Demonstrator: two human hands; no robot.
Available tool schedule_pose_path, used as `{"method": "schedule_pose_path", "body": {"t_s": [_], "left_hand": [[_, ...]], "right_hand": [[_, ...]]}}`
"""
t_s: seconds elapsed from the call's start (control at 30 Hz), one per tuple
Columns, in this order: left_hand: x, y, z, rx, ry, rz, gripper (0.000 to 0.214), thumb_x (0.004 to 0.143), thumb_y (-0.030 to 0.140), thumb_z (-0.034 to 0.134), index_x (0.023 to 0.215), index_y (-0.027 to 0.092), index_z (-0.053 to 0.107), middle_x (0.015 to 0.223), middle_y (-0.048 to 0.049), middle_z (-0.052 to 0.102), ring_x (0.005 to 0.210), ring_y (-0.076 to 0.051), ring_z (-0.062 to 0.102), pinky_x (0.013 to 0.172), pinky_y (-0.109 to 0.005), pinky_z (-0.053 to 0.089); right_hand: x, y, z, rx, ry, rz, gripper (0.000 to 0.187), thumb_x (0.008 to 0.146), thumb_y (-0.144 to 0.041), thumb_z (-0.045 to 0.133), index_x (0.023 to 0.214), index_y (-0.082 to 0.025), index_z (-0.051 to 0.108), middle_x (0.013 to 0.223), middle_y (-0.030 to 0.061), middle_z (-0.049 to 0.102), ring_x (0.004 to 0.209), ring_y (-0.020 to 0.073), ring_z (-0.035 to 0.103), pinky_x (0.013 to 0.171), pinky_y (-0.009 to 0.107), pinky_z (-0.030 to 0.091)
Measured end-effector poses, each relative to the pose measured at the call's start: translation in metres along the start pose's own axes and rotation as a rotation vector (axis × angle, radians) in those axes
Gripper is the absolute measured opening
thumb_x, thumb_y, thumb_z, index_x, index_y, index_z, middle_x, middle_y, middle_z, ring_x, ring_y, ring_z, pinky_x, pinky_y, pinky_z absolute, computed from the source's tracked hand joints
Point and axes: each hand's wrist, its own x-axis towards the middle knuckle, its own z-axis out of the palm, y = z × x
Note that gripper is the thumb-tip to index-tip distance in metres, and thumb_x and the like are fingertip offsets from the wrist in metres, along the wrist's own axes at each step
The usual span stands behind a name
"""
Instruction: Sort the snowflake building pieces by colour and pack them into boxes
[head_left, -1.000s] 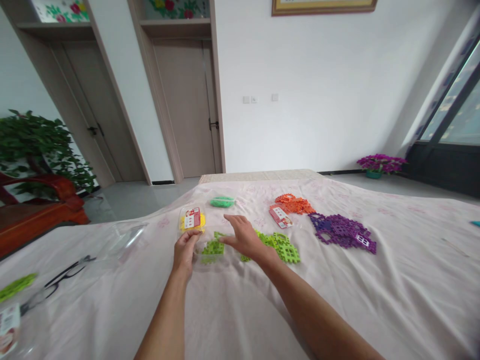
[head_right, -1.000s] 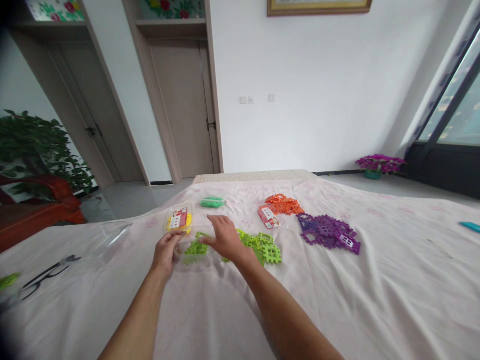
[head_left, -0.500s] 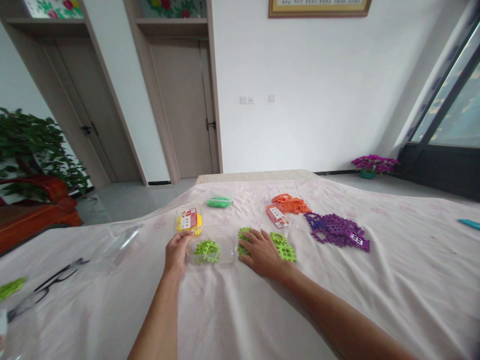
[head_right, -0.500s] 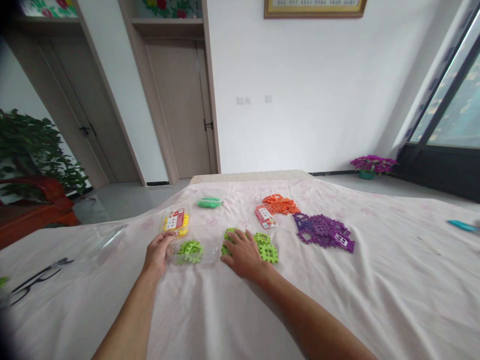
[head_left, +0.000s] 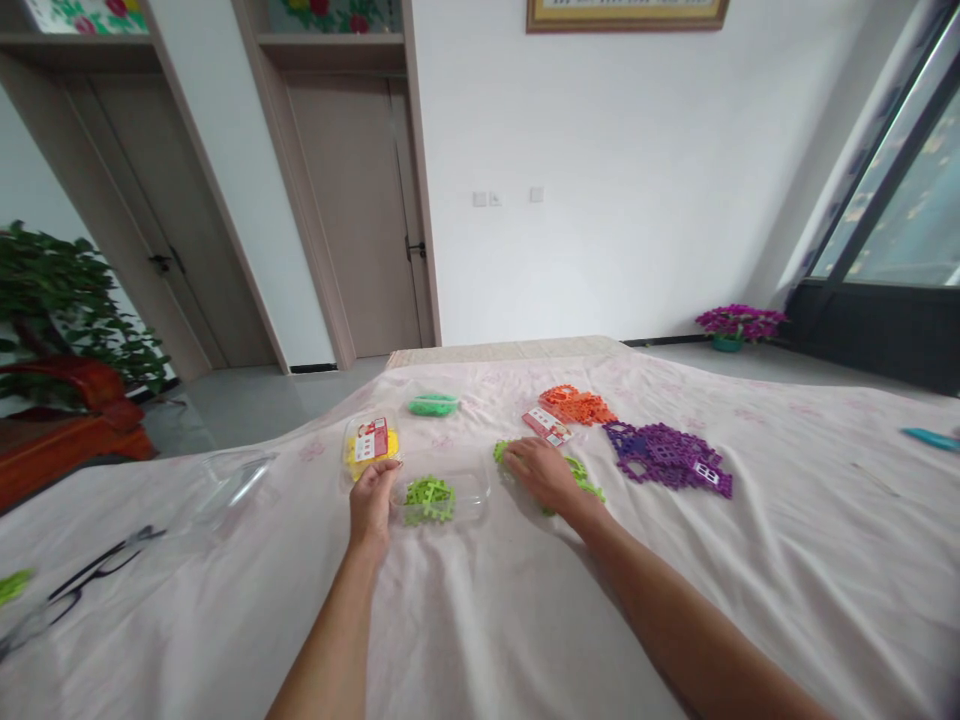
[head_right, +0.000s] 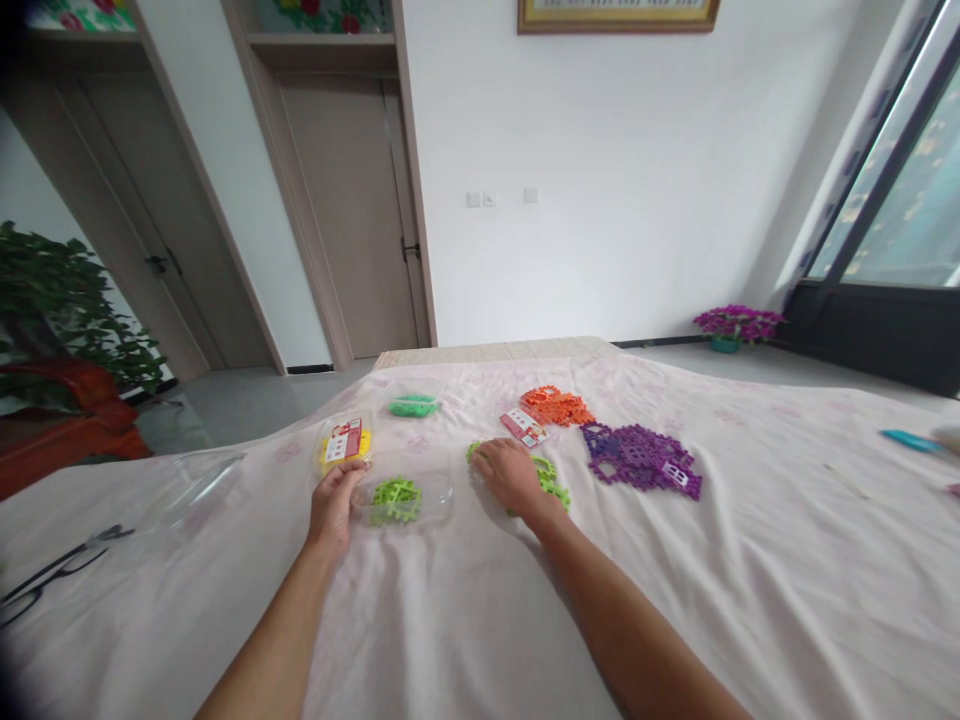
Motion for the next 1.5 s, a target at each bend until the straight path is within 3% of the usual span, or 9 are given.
{"method": "schedule_pose_path", "body": {"t_s": [0.2, 0.27, 0.37, 0.5, 0.63, 0.83, 1.1, 1.27, 1.5], "left_hand": [[0.002, -0.001, 0.001, -0.034, -0.029, 0.017, 0.031, 0.055, 0.04, 0.076, 0.077, 0.018, 0.07, 0.08, -0.0015, 0.07, 0.08, -0.018, 0.062, 0.071, -0.027, 0.046], [0.002, 0.0, 0.0, -0.034, -0.036, 0.011, 0.033, 0.054, 0.04, 0.078, 0.077, 0.018, 0.07, 0.078, -0.0011, 0.069, 0.077, -0.018, 0.062, 0.069, -0.027, 0.045], [0.001, 0.001, -0.001, -0.035, -0.041, 0.004, 0.035, 0.052, 0.042, 0.079, 0.076, 0.017, 0.07, 0.075, -0.0007, 0.068, 0.072, -0.017, 0.061, 0.064, -0.026, 0.044], [0.0, 0.001, 0.0, -0.042, -0.049, 0.005, 0.035, 0.053, 0.041, 0.078, 0.077, 0.017, 0.07, 0.078, -0.0011, 0.069, 0.072, -0.017, 0.06, 0.062, -0.025, 0.042], [0.0, 0.001, 0.001, -0.048, -0.058, 0.009, 0.03, 0.056, 0.038, 0.076, 0.077, 0.018, 0.07, 0.082, -0.0012, 0.069, 0.075, -0.016, 0.06, 0.063, -0.025, 0.042], [0.0, 0.001, 0.001, -0.045, -0.073, 0.011, 0.026, 0.058, 0.035, 0.074, 0.078, 0.018, 0.07, 0.078, 0.0004, 0.068, 0.072, -0.015, 0.058, 0.064, -0.025, 0.042], [0.004, -0.006, -0.001, -0.041, -0.086, 0.023, 0.026, 0.061, 0.036, 0.073, 0.081, 0.018, 0.069, 0.082, -0.0001, 0.068, 0.084, -0.018, 0.06, 0.078, -0.028, 0.043], [0.006, -0.011, -0.001, -0.046, -0.11, 0.047, 0.025, 0.064, 0.034, 0.072, 0.082, 0.018, 0.07, 0.086, -0.0009, 0.07, 0.092, -0.019, 0.06, 0.091, -0.031, 0.041], [0.009, -0.017, -0.001, -0.042, -0.135, 0.067, 0.025, 0.066, 0.036, 0.072, 0.084, 0.019, 0.07, 0.089, -0.0012, 0.071, 0.094, -0.018, 0.061, 0.094, -0.032, 0.042]], "right_hand": [[0.012, 0.005, -0.001, 0.059, 0.02, 0.099, 0.038, 0.098, -0.038, 0.04, 0.102, -0.021, 0.074, 0.105, 0.008, 0.073, 0.102, 0.0215, 0.064, 0.094, 0.03, 0.04], [0.011, 0.006, 0.004, 0.076, 0.022, 0.073, 0.034, 0.093, -0.043, 0.05, 0.109, -0.023, 0.072, 0.111, 0.0065, 0.072, 0.108, 0.0225, 0.062, 0.096, 0.032, 0.04], [0.009, 0.009, 0.01, 0.092, 0.035, 0.022, 0.043, 0.083, -0.049, 0.065, 0.119, -0.026, 0.067, 0.122, 0.0046, 0.067, 0.117, 0.0235, 0.057, 0.101, 0.035, 0.039], [0.01, 0.014, 0.012, 0.045, 0.083, 0.083, 0.037, 0.093, -0.04, 0.052, 0.123, -0.022, 0.065, 0.125, 0.0078, 0.066, 0.12, 0.0233, 0.055, 0.104, 0.035, 0.036], [0.012, 0.017, 0.016, -0.107, 0.072, 0.181, 0.041, 0.092, -0.036, 0.055, 0.128, -0.018, 0.061, 0.128, 0.0132, 0.063, 0.126, 0.0295, 0.049, 0.104, 0.04, 0.034], [0.012, 0.016, 0.022, -0.139, 0.013, 0.121, 0.037, 0.092, -0.046, 0.053, 0.118, -0.023, 0.067, 0.116, 0.0105, 0.069, 0.115, 0.0275, 0.056, 0.1, 0.037, 0.036], [0.013, 0.025, 0.023, -0.044, 0.188, 0.209, 0.043, 0.093, -0.051, 0.05, 0.115, -0.02, 0.068, 0.112, 0.0121, 0.07, 0.108, 0.0275, 0.062, 0.094, 0.036, 0.042], [0.019, 0.015, 0.024, 0.229, 0.375, 0.088, 0.037, 0.092, -0.047, 0.054, 0.115, -0.021, 0.068, 0.115, 0.0077, 0.071, 0.111, 0.024, 0.062, 0.1, 0.037, 0.042], [0.017, -0.031, 0.022, 0.461, 0.371, -0.124, 0.035, 0.088, -0.046, 0.062, 0.116, -0.024, 0.067, 0.112, 0.007, 0.071, 0.105, 0.0215, 0.063, 0.095, 0.037, 0.046]]}}
